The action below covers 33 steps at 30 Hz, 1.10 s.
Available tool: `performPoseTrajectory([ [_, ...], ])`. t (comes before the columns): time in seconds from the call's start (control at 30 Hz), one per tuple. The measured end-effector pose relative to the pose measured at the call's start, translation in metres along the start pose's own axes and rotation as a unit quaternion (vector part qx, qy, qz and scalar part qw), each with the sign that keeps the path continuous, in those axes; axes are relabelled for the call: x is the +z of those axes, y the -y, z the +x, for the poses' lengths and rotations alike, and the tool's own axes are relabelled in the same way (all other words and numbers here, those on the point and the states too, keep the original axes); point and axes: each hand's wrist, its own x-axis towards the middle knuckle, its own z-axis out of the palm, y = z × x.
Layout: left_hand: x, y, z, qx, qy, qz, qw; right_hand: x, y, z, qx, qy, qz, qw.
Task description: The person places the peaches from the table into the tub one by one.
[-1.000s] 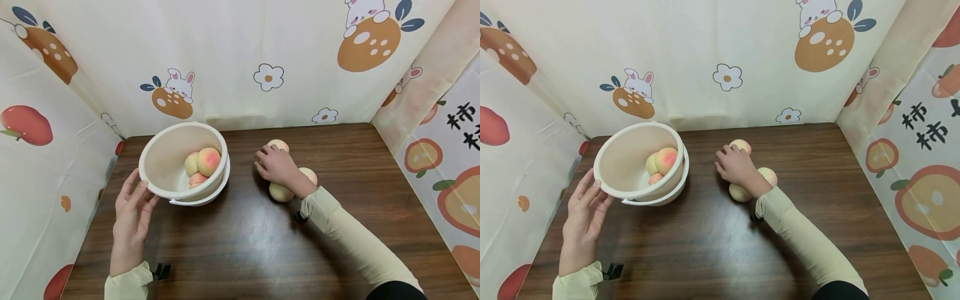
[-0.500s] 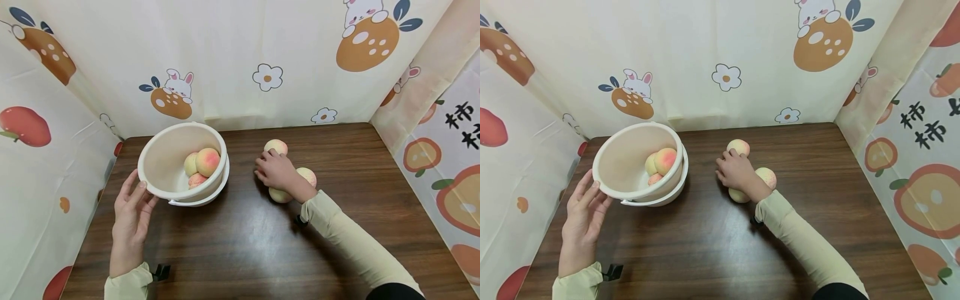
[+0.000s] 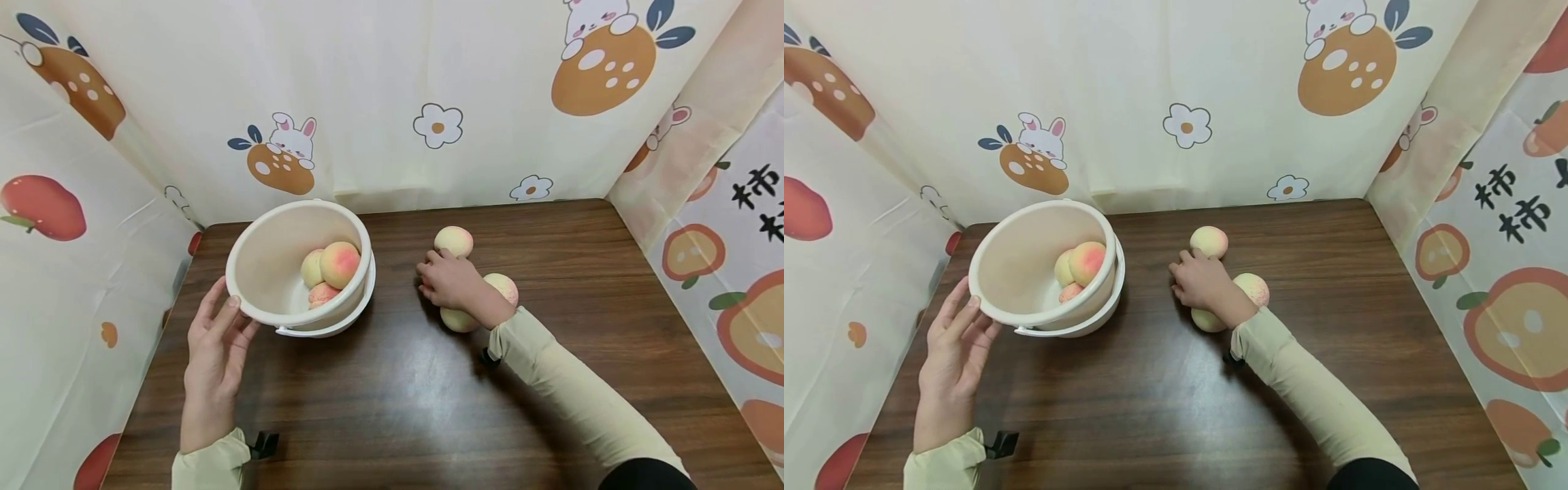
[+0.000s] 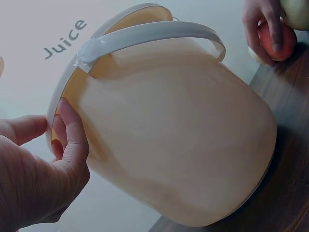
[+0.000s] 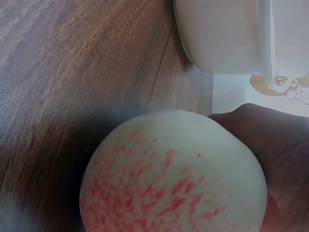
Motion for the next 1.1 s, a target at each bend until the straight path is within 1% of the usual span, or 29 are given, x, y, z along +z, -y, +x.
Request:
performPoseTrajectory([
  [0.23,0.0,0.001,0.0,-0.002,0.002,-0.002,1.0,0.0,-0.001,0.002,0.004,0.003,0.015,0.9999],
  [0.53,0.0,0.001,0.0,0.0,0.004,-0.004,1.0,0.0,-0.001,0.004,0.006,-0.017,0.025,0.9995],
  [0.7,0.0,0.001,0.0,0.0,0.003,-0.005,1.0,-0.002,0.0,0.005,0.002,-0.043,0.022,0.9988],
  [0.87,-0.001,0.001,0.0,-0.001,0.005,-0.01,0.9999,-0.005,0.001,0.008,-0.014,-0.081,0.018,0.9964],
  [1.1,-0.001,0.001,0.0,-0.003,0.008,-0.013,0.9999,-0.012,0.004,0.01,-0.032,-0.112,0.011,0.9931],
])
